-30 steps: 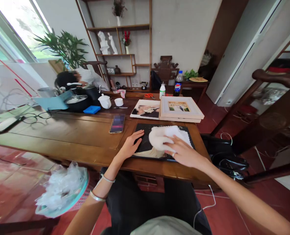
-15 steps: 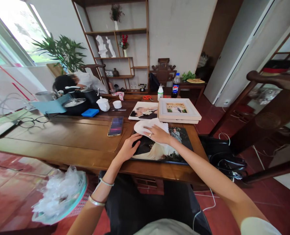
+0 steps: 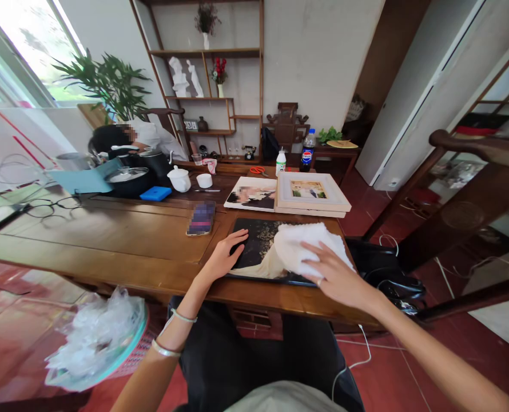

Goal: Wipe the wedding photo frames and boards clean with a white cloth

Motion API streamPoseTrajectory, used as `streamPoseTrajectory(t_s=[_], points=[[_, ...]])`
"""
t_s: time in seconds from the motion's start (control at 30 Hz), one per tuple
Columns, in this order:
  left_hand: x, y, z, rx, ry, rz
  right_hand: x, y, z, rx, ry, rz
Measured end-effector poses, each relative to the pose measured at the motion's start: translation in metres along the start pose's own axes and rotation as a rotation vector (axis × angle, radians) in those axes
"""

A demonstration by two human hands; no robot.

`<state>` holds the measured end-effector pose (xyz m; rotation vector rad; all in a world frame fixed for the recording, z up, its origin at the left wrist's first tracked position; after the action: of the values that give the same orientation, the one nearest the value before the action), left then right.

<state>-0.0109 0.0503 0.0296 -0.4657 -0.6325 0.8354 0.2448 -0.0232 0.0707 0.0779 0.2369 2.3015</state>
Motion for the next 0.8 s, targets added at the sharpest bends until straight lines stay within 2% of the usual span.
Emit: streamPoseTrajectory(t_s=[0.1, 0.17, 0.27, 0.47, 0.57, 0.67, 0.8], points=[[0.000, 0.001, -0.001, 0.002, 0.002, -0.003, -0.022, 0.041, -0.004, 0.041, 0.053, 0.140], [0.001, 0.002, -0.001, 0.002, 0.004, -0.002, -0.027, 0.051, -0.004, 0.067, 0.056, 0.223], [0.000, 0.001, 0.000, 0.006, 0.006, 0.001, -0.017, 0.033, -0.001, 0.078, -0.007, 0.232], [0.000, -0.004, 0.002, 0.016, 0.019, 0.009, 0.038, -0.053, 0.007, 0.016, -0.087, 0.001], [-0.001, -0.005, 0.002, 0.012, 0.025, 0.008, 0.057, -0.077, 0.009, 0.011, -0.097, -0.117], [-0.001, -0.004, 0.002, 0.008, 0.018, 0.002, 0.057, -0.073, 0.010, 0.016, -0.103, -0.112], [-0.001, -0.002, 0.001, 0.005, 0.003, -0.001, 0.028, -0.030, 0.008, 0.071, -0.036, 0.001]])
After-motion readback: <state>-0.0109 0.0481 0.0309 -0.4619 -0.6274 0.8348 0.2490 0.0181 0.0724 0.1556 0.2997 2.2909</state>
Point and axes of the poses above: each hand's wrist, its own x-axis towards the middle knuckle, its own z-axis out of the back of the hand, y = z × x, the point moved 5 cm from there along x, towards the middle knuckle, and after that the axes turned 12 degrees about y, right-handed, at the moved point
